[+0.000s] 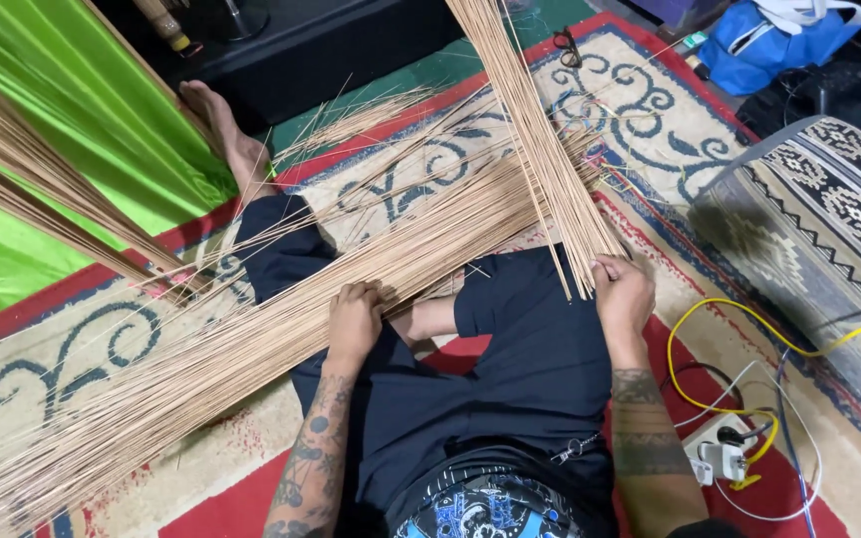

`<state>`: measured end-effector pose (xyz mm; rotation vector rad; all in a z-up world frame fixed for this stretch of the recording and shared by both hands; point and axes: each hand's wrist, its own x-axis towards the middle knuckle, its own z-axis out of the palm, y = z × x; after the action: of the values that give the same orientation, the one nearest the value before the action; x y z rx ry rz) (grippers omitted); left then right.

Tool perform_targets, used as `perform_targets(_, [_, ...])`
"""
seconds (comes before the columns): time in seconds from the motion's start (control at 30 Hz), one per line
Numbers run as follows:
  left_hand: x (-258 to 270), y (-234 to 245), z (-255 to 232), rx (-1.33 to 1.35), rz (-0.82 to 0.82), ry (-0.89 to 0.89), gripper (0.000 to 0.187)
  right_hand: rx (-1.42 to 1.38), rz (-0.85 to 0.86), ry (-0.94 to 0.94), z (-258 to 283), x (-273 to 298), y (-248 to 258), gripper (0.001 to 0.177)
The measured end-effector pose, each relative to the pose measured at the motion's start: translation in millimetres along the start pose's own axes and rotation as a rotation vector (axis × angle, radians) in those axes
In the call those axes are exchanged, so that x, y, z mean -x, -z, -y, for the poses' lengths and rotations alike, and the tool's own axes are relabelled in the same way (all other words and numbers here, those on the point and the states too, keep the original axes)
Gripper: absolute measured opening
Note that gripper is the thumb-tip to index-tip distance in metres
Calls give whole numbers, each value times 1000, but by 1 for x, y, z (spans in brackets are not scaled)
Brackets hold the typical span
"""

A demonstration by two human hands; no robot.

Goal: Organizing and bundling long, thin wooden sticks while sitting on the floor.

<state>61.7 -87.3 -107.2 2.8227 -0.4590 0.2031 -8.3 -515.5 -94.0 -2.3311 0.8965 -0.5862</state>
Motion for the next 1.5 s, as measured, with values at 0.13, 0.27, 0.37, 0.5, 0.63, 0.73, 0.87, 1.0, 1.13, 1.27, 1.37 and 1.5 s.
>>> perform_targets(0.13, [-1,4,1,94,-40,55,9,28,-17,32,-3,1,1,16])
perform_targets(0.27, [17,36,3,38,-149,168,7,-97,-145,222,18,15,23,26])
perform_targets(0.37, [39,24,46,-74,-267,333,6,-179,-271,386,22,27,27,24])
perform_targets(0.5, [52,45,72,-41,-628,529,8,-310,-344,555,46,48,20,21])
perform_targets(0.63, [48,83,65,0,-841,545,13,-445,-212,540,101,90,13,21])
perform_targets(0.73, [42,111,14,175,-998,373,14,-528,20,502,137,123,9,19])
perform_targets(0.87, [51,146,-117,443,-836,6,19,-757,537,502,166,153,18,41])
perform_targets(1.0, [49,120,-163,626,-609,-208,19,-819,598,586,175,142,46,37])
perform_targets(1.13, [49,120,-126,615,-564,-215,16,-863,443,463,111,100,41,33])
perform_targets(1.27, [68,117,-70,449,-521,74,9,-1263,33,109,78,56,89,15])
perform_targets(1.37, [79,97,-27,202,-591,387,17,-1304,-80,108,62,41,113,15])
perform_targets(1.5, [82,105,-7,117,-787,674,49,-1365,-188,36,70,43,128,21])
